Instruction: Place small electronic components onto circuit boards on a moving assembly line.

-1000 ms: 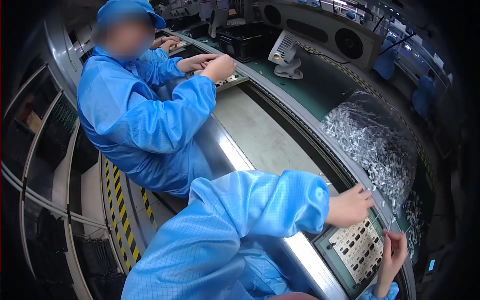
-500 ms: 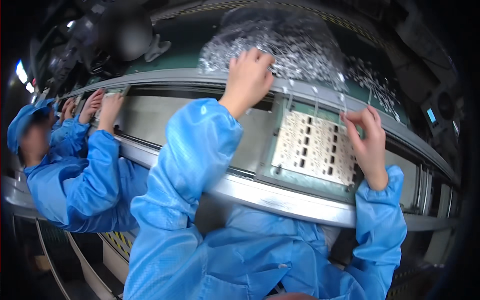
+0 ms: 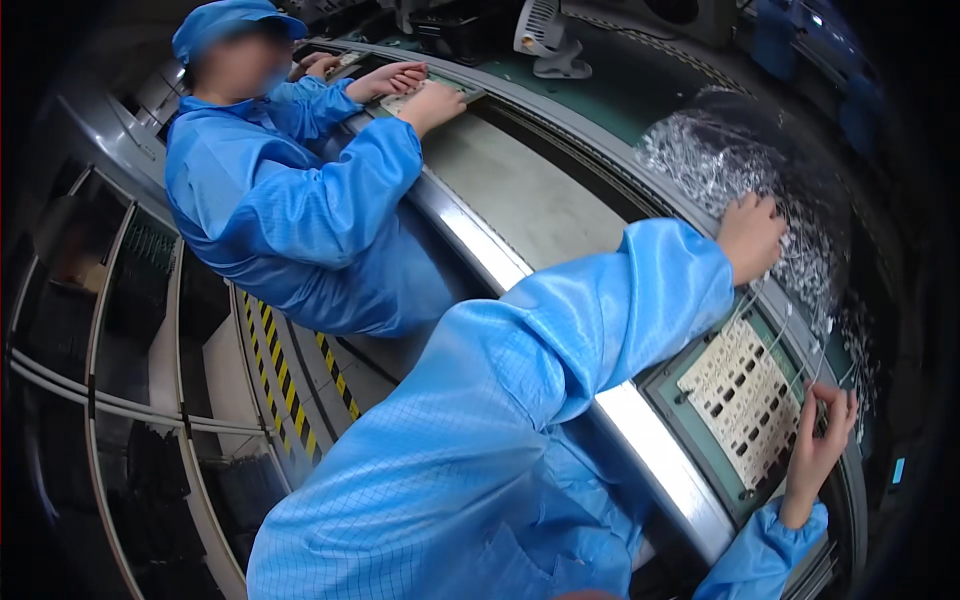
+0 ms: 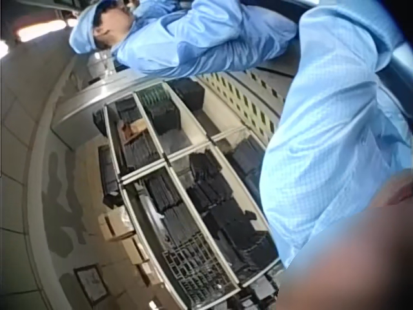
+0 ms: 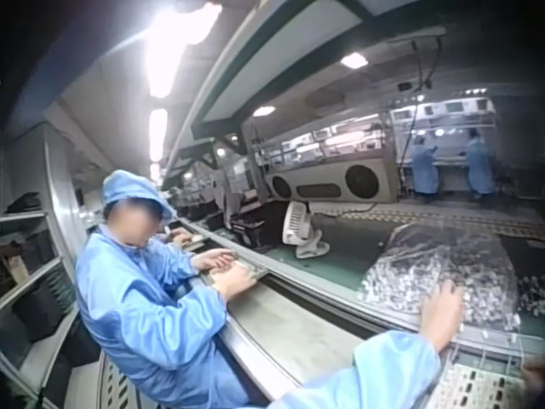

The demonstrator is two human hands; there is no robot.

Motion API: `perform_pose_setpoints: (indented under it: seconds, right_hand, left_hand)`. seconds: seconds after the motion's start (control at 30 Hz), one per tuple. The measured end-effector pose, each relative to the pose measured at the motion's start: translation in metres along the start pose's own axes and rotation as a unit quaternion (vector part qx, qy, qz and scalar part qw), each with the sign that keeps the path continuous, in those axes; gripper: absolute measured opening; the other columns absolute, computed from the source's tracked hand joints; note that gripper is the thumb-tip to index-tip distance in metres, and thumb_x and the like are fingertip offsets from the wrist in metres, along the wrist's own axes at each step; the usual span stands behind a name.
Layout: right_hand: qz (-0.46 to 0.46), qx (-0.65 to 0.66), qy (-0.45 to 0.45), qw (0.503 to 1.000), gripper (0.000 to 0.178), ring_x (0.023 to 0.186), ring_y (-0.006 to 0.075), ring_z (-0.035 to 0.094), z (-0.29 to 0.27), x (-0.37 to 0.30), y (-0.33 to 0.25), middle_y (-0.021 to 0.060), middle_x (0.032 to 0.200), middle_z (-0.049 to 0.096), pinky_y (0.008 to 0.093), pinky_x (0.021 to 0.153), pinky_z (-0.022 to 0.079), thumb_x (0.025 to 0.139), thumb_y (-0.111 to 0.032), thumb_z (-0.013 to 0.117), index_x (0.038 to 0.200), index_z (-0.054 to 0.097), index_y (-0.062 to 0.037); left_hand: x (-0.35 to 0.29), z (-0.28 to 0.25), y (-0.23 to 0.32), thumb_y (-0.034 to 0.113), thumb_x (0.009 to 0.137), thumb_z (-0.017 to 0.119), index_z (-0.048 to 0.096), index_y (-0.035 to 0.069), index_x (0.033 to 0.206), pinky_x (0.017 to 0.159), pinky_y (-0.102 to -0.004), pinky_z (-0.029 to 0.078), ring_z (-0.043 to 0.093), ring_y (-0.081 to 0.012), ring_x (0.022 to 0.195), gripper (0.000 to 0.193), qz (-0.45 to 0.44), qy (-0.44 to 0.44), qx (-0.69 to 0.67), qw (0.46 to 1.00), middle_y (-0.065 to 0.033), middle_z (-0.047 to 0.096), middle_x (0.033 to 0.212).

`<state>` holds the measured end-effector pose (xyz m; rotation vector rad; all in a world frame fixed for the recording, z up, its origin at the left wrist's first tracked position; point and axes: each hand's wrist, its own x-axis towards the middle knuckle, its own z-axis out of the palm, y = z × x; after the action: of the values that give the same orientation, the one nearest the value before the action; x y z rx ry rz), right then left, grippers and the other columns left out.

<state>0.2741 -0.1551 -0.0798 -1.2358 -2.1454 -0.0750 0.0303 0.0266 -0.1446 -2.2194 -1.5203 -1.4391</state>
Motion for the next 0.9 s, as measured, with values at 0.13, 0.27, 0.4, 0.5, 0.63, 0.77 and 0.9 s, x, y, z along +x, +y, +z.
perform_pose_setpoints:
  seconds: [0.13, 0.27, 0.4, 0.5, 0.63, 0.77, 0.9]
  right_hand:
    - [-0.011, 0.014, -0.025, 1.000, 0.004, 0.093, 0.0237, 0.063, 0.013, 0.006, -0.007, 0.0063, 0.093, 0.067, 0.0496, 0.121, 0.024, 0.100, -0.004, 0.059, 0.098, 0.061, -0.0023]
    - [0.001, 0.008, -0.018, 1.000, 0.001, 0.092, 0.0239, 0.065, 0.005, 0.007, -0.006, 0.0072, 0.092, 0.067, 0.0534, 0.122, 0.022, 0.096, -0.002, 0.059, 0.096, 0.060, -0.0015]
    - [0.016, -0.007, 0.020, 1.000, 0.004, 0.089, 0.0236, 0.062, 0.003, 0.002, -0.003, 0.0063, 0.088, 0.065, 0.0510, 0.121, 0.028, 0.095, -0.005, 0.065, 0.093, 0.061, -0.0029]
    - [0.022, 0.021, 0.023, 0.999, 0.002, 0.090, 0.0239, 0.065, 0.014, 0.012, -0.011, 0.0063, 0.088, 0.066, 0.0523, 0.120, 0.028, 0.093, -0.004, 0.065, 0.095, 0.066, -0.0032]
    - [0.067, 0.068, 0.026, 0.995, 0.004, 0.089, 0.0227, 0.070, 0.006, 0.020, -0.019, 0.0051, 0.090, 0.074, 0.0505, 0.120, 0.026, 0.093, -0.007, 0.065, 0.094, 0.066, -0.0035]
    - [0.087, 0.075, 0.020, 0.993, 0.005, 0.090, 0.0202, 0.071, 0.001, 0.017, -0.017, 0.0036, 0.092, 0.075, 0.0498, 0.120, 0.023, 0.094, -0.009, 0.065, 0.094, 0.066, -0.0037]
    - [0.075, 0.061, 0.039, 0.995, 0.005, 0.090, 0.0190, 0.070, -0.007, 0.012, -0.017, 0.0030, 0.092, 0.074, 0.0501, 0.120, 0.024, 0.094, -0.008, 0.065, 0.095, 0.066, -0.0033]
  left_hand:
    - [0.000, -0.014, -0.007, 0.017, 0.076, 0.072, 0.074, 0.011, 0.094, 0.091, -0.0485, 0.042, 0.053, -0.0314, 0.111, 0.019, 0.024, 0.000, 0.035, 0.999, -0.0092, 0.060, 0.107]
    - [0.003, -0.020, -0.007, 0.014, 0.080, 0.071, 0.073, 0.012, 0.092, 0.091, -0.0452, 0.039, 0.056, -0.0272, 0.106, 0.012, 0.048, 0.017, -0.012, 0.999, -0.0050, 0.060, 0.100]
    - [0.012, -0.021, -0.005, 0.015, 0.080, 0.065, 0.072, 0.011, 0.084, 0.089, -0.0518, 0.041, 0.063, -0.0301, 0.100, 0.009, 0.043, 0.023, -0.093, 0.994, -0.0089, 0.067, 0.092]
    - [0.018, -0.063, -0.002, 0.014, 0.084, 0.068, 0.074, 0.007, 0.099, 0.076, -0.0426, 0.054, 0.071, -0.0305, 0.081, 0.018, -0.061, 0.029, -0.240, 0.968, -0.0124, 0.074, 0.088]
    - [0.029, -0.076, -0.008, 0.008, 0.089, 0.073, 0.071, 0.002, 0.110, 0.081, -0.0280, 0.054, 0.067, -0.0118, 0.091, 0.022, -0.084, -0.039, -0.359, 0.929, -0.0042, 0.073, 0.098]
    - [0.034, -0.074, -0.017, 0.005, 0.085, 0.068, 0.067, 0.002, 0.120, 0.080, -0.0333, 0.055, 0.069, -0.0171, 0.090, 0.035, -0.025, -0.082, -0.385, 0.919, -0.0077, 0.073, 0.092]
    - [0.028, -0.081, -0.027, 0.008, 0.085, 0.067, 0.061, 0.009, 0.130, 0.085, -0.0427, 0.054, 0.068, -0.0298, 0.096, 0.046, -0.036, -0.098, -0.108, 0.989, -0.0122, 0.067, 0.105]
